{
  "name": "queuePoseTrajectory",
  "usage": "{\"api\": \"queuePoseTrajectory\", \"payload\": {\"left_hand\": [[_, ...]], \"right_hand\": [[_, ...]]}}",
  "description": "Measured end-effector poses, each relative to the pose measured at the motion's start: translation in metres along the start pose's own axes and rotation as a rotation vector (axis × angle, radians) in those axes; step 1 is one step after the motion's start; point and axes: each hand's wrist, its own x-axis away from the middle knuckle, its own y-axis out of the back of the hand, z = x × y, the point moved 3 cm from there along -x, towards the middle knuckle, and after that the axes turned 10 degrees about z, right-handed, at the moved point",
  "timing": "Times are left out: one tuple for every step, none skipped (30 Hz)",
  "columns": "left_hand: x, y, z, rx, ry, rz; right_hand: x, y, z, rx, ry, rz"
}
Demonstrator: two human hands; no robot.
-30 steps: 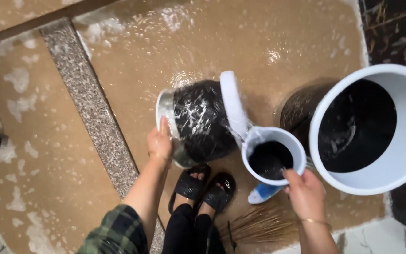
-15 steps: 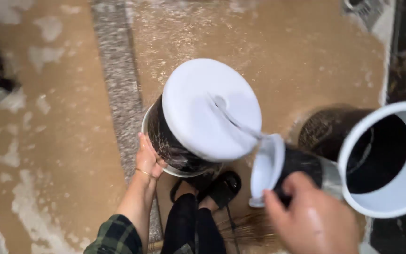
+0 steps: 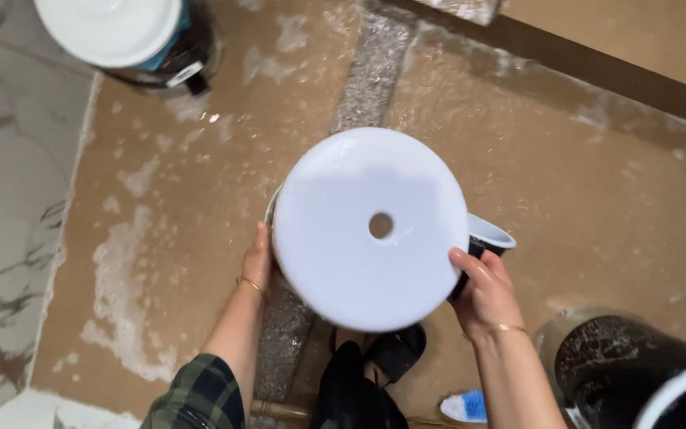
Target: Cleaning a bathroom floor, walls, and squat toilet using water, a brush, and a handheld sprayer.
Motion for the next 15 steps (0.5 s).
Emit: {"api": "queuePoseTrajectory", "payload": {"left_hand": [[-0.004, 0.012, 0.003, 0.018, 0.002, -0.013], [-0.007, 0.023, 0.009, 0.056, 0.049, -0.002], [-0.01, 0.033, 0.015, 0.095, 0.095, 0.01], [-0.009, 0.037, 0.019, 0.111, 0.094, 0.001], [-0.008, 0.041, 0.019, 0.206, -0.04, -0.029], [-0.008, 0.044, 0.019, 0.297, -0.176, -0.058], [0.001, 0.033, 0.017, 0.307, -0.178, -0.066], [0.021, 0.028, 0.003, -0.276, -0.569, -0.283], [0.044, 0.012, -0.007, -0.886, -0.923, -0.487], [0.061, -0.002, -0.022, -0.889, -0.915, -0.501], [0.073, -0.026, -0.035, -1.201, -0.829, -0.353], [0.086, -0.049, -0.045, -1.501, -0.718, -0.178], [0.069, -0.034, -0.035, -1.506, -0.708, -0.18], [0.045, -0.023, -0.021, -1.677, -0.467, -0.08], [0.022, -0.012, -0.006, -1.828, -0.212, 0.02]], "right_hand": [[-0.015, -0.014, -0.013, 0.014, -0.014, 0.01], [-0.029, -0.026, -0.026, -0.003, -0.031, -0.023], [-0.041, -0.037, -0.039, -0.02, -0.048, -0.057], [-0.06, -0.041, -0.066, -0.008, -0.057, -0.048], [-0.078, -0.043, -0.091, 0.009, -0.034, -0.091], [-0.096, -0.044, -0.116, 0.023, -0.006, -0.135], [-0.107, -0.052, -0.13, 0.032, -0.012, -0.127], [-0.113, -0.06, -0.149, -0.013, 0.015, -0.141], [-0.119, -0.067, -0.168, -0.058, 0.041, -0.155], [-0.129, -0.062, -0.192, -0.056, 0.028, -0.147], [-0.14, -0.057, -0.216, 0.028, 0.0, -0.139], [-0.148, -0.051, -0.239, 0.108, -0.025, -0.137], [-0.144, -0.05, -0.251, 0.105, -0.034, -0.137], [-0.145, -0.046, -0.258, 0.27, -0.147, -0.227], [-0.145, -0.04, -0.264, 0.434, -0.262, -0.316]]}}
